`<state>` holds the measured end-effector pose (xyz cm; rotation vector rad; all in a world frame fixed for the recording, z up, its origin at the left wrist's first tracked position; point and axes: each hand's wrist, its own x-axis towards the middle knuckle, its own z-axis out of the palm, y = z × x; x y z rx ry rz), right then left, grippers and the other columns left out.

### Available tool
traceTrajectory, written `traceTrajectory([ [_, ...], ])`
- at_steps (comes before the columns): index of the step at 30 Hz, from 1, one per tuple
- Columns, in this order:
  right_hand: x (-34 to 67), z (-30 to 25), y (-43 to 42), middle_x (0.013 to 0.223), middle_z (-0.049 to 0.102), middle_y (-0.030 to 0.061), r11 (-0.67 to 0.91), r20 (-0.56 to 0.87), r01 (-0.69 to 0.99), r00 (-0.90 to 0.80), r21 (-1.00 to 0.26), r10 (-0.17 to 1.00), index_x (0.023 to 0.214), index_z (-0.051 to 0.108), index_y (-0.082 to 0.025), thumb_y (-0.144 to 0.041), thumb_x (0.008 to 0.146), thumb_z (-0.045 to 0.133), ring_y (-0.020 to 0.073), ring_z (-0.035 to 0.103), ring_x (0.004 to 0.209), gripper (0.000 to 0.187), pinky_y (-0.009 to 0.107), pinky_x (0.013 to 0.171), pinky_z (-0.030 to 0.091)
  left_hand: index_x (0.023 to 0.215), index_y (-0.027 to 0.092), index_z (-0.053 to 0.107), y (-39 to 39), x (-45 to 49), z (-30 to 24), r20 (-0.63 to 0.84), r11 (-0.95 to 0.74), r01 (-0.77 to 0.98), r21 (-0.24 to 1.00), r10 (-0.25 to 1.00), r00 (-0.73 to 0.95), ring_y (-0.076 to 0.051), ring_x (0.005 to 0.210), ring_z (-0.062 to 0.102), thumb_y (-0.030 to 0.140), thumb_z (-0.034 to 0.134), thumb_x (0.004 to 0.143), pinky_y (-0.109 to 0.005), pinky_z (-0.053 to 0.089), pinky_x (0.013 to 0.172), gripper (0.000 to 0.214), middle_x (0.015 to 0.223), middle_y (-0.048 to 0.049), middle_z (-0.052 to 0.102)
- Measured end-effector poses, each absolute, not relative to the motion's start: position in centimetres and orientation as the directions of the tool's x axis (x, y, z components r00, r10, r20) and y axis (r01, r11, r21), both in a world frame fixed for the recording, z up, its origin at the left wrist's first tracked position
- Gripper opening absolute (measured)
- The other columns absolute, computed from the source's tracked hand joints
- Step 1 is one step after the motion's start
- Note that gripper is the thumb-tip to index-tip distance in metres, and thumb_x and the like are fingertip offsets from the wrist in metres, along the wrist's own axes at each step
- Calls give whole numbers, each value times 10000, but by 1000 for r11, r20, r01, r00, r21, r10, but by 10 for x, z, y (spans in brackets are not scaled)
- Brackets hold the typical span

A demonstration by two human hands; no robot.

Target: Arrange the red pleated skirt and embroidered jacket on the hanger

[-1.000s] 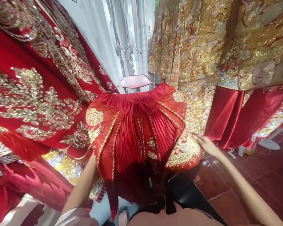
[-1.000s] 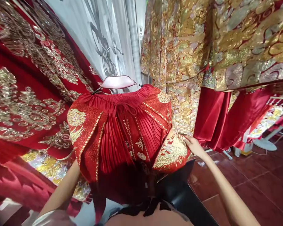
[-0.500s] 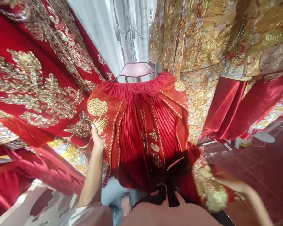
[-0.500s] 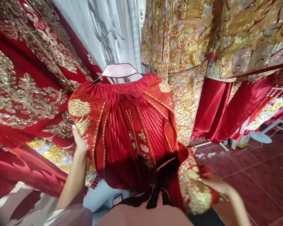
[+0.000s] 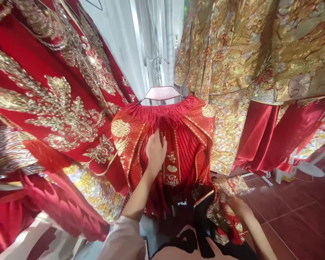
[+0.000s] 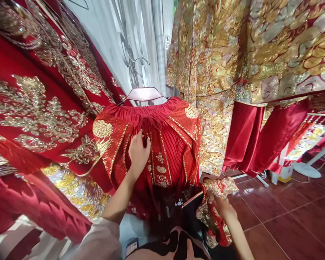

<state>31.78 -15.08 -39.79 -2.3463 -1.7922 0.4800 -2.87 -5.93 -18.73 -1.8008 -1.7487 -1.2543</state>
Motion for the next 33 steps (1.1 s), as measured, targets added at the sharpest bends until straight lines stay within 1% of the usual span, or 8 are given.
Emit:
traceTrajectory([
  [6,256,-289,-130,921,712,155,-15,-130,935,-33,-354,991,933,689,-187,-343,867,421,312,675,885,317,397,714,484,1000,126,608,-27,-29,-170,635,3,943,334,738,-227,-225,795,630,317,310,964,-292,418,612,355,941,-123,641],
  [9,218,-219,-119,979,714,105,284,188,810,-217,-513,958,1009,681,-202,-395,893,401,254,677,844,359,382,754,491,935,140,621,-41,-30,-181,573,-24,979,203,813,-99,-218,755,635,271,279,964,-292,424,608,367,900,-114,645],
  [11,195,-176,-107,982,716,75,438,399,738,-246,-513,883,1009,683,-210,-407,894,408,226,672,781,358,380,757,493,956,131,619,-58,-29,-203,455,-80,992,101,890,25,-223,778,641,225,255,960,-299,443,625,376,914,-126,640],
  [15,156,-110,-64,1061,686,69,727,696,629,-390,-276,603,1033,671,-176,-269,891,401,217,619,950,319,381,882,445,952,98,646,-99,-29,-270,149,-163,987,0,976,161,-238,779,664,85,338,891,-296,469,607,314,889,-145,655],
  [20,121,-88,-2,1200,617,80,817,696,575,-565,-53,443,1116,629,-166,-164,847,459,243,492,1131,319,446,1018,292,881,101,682,-133,-36,-309,23,-188,982,1,982,188,-224,684,669,126,426,883,-280,474,563,257,802,-123,678],
  [24,114,-101,13,1206,606,118,817,645,575,-609,-41,462,1111,628,-134,-154,850,448,244,508,1093,318,466,1013,271,942,112,671,-116,-44,-244,256,-275,961,-20,928,271,-249,828,641,402,354,943,-355,498,737,430,899,-136,669],
  [28,128,-114,-3,1071,659,106,839,627,538,-627,-81,462,1154,609,-112,-98,829,391,208,560,976,392,385,957,337,1231,90,551,-77,-40,-154,698,-383,918,-101,630,339,-286,1158,499,308,439,900,-447,355,1029,412,1206,-157,581],
  [33,153,-114,-19,1014,680,69,866,583,478,-667,-143,464,1249,553,-132,-107,823,401,186,574,908,453,358,912,351,1065,153,651,-60,-39,-133,599,-480,875,-67,682,420,-235,1058,560,234,466,882,-547,146,1132,273,1074,-88,659],
])
